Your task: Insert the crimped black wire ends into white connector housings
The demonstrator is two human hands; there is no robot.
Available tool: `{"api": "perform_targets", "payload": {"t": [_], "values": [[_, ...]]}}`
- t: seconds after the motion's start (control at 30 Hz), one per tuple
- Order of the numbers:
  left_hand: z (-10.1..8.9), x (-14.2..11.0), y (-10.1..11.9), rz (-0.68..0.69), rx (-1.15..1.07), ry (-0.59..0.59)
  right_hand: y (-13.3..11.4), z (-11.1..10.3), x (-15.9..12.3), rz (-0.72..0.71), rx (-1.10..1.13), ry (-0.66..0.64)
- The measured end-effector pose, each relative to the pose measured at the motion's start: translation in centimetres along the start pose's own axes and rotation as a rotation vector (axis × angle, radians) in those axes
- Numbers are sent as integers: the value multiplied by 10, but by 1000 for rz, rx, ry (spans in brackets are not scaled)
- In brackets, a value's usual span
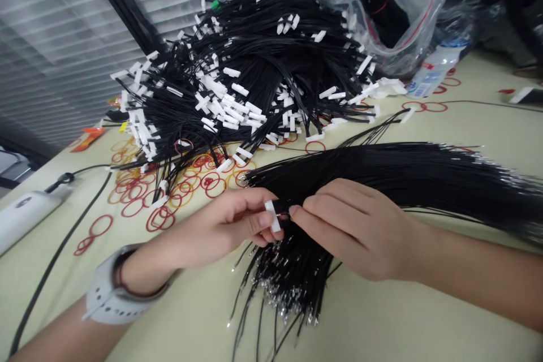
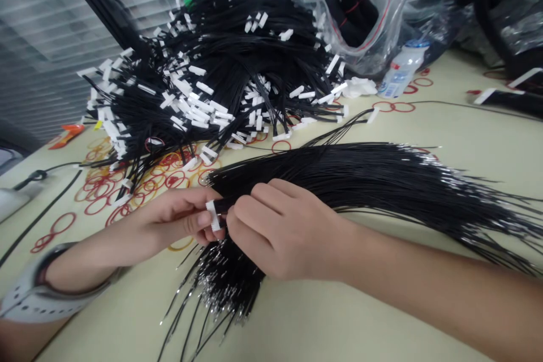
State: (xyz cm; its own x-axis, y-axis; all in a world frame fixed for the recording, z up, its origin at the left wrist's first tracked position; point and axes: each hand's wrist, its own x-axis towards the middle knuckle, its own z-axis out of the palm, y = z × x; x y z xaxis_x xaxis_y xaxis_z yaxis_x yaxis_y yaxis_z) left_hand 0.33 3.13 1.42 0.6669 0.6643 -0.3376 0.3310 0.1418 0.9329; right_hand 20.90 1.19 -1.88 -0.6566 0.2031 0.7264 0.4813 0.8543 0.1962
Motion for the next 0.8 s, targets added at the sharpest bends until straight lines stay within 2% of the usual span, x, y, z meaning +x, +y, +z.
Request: {"api": "perform_targets", "payload": {"t": [0.17, 0.27, 0.4, 0.47, 0.6, 0.67, 0.8], "values": [[5, -1, -3, 35, -10, -32, -2, 2, -2, -38, 48, 53], [7, 0, -2, 28, 11, -20, -1, 1, 0, -50, 32, 14], [5, 1, 4, 39, 58, 112, 3, -9, 8, -65, -174, -86], [4, -1, 7, 58, 112, 174, 3, -17, 12, -22, -145, -195], [3, -5, 8, 72, 224, 198, -2, -24, 9, 90, 193, -571], [3, -6, 7, 74, 248, 194, -3, -22, 5, 126, 228, -630], [1, -7, 5, 80, 256, 191, 0, -18, 4, 168, 284, -635]]}}
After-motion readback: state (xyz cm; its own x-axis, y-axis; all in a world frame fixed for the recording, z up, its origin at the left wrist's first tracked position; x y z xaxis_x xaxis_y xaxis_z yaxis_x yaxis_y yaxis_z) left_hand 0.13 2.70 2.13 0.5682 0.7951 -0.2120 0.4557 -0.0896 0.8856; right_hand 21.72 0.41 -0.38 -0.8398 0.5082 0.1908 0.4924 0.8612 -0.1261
